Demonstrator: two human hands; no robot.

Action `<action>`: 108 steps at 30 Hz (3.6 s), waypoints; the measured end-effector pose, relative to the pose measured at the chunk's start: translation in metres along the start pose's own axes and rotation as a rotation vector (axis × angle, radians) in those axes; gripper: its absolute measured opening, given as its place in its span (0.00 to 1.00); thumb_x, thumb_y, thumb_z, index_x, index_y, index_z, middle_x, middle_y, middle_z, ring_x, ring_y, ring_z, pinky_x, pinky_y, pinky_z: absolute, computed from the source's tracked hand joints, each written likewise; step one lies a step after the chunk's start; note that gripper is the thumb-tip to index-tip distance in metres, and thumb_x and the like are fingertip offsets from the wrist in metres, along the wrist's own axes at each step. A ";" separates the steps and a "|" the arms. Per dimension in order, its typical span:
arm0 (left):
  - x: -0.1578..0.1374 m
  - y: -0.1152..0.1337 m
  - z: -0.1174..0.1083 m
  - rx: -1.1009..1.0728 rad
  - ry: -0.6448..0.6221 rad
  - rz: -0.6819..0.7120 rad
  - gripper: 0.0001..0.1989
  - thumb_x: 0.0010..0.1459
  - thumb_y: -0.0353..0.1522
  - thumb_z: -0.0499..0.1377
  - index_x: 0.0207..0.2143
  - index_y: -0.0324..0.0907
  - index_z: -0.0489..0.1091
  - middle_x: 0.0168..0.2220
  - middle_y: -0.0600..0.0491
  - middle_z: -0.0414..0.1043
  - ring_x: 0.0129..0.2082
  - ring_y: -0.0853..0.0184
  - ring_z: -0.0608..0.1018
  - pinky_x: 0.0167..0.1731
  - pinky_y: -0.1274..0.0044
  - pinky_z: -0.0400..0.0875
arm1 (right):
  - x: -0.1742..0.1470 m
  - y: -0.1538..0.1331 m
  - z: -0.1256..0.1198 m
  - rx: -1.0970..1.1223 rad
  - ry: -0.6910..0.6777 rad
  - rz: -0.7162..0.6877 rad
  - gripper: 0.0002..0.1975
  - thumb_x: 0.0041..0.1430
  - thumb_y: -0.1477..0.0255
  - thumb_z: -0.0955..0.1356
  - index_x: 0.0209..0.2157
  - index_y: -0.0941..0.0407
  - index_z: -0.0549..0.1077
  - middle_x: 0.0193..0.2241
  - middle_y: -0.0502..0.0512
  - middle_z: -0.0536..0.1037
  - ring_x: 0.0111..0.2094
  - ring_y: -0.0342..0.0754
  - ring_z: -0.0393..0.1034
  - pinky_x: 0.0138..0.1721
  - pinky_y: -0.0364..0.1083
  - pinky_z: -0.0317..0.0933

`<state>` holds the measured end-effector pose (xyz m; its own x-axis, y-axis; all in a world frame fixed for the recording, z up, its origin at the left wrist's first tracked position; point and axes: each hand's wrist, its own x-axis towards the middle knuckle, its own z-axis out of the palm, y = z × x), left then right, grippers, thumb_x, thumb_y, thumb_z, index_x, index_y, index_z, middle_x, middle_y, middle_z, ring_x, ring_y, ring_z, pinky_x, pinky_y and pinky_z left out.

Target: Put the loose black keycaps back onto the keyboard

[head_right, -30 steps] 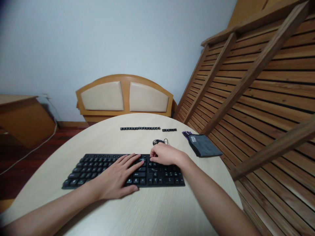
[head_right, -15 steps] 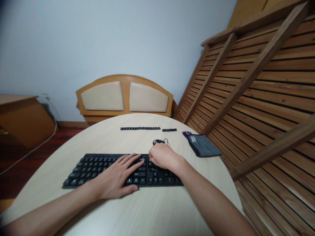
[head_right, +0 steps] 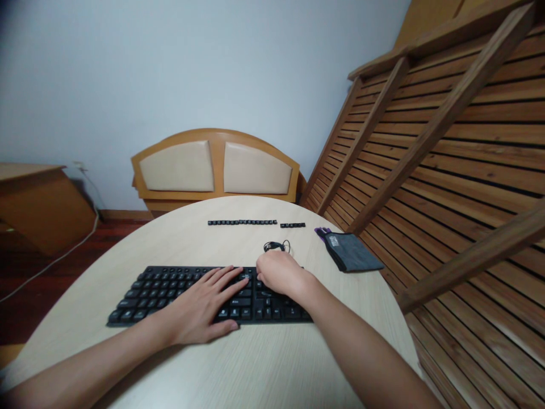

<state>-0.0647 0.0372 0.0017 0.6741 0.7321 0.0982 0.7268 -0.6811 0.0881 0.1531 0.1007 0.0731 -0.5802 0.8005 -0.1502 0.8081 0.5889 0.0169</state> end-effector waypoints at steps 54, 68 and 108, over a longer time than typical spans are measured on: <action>0.000 -0.001 0.000 -0.026 0.017 0.007 0.41 0.62 0.54 0.54 0.70 0.46 0.47 0.71 0.44 0.46 0.70 0.48 0.52 0.66 0.55 0.48 | 0.030 0.105 0.025 0.324 0.504 0.010 0.12 0.67 0.66 0.64 0.46 0.55 0.75 0.43 0.58 0.80 0.43 0.53 0.73 0.46 0.49 0.63; 0.000 -0.002 0.002 -0.025 0.012 0.013 0.41 0.63 0.54 0.54 0.71 0.46 0.47 0.71 0.44 0.46 0.70 0.48 0.51 0.66 0.55 0.49 | -0.016 0.059 0.052 0.346 0.266 -0.254 0.04 0.67 0.70 0.64 0.41 0.54 0.70 0.40 0.56 0.74 0.44 0.52 0.66 0.48 0.54 0.61; 0.000 -0.002 0.002 -0.051 0.037 0.025 0.41 0.63 0.54 0.53 0.70 0.47 0.47 0.71 0.43 0.47 0.70 0.47 0.52 0.65 0.54 0.49 | -0.022 0.036 0.036 0.128 0.282 -0.202 0.07 0.65 0.69 0.66 0.39 0.56 0.76 0.39 0.58 0.79 0.44 0.54 0.71 0.48 0.52 0.62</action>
<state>-0.0662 0.0385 -0.0001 0.6861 0.7145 0.1371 0.7015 -0.6996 0.1354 0.1992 0.1000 0.0411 -0.7203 0.6793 0.1407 0.6702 0.7338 -0.1113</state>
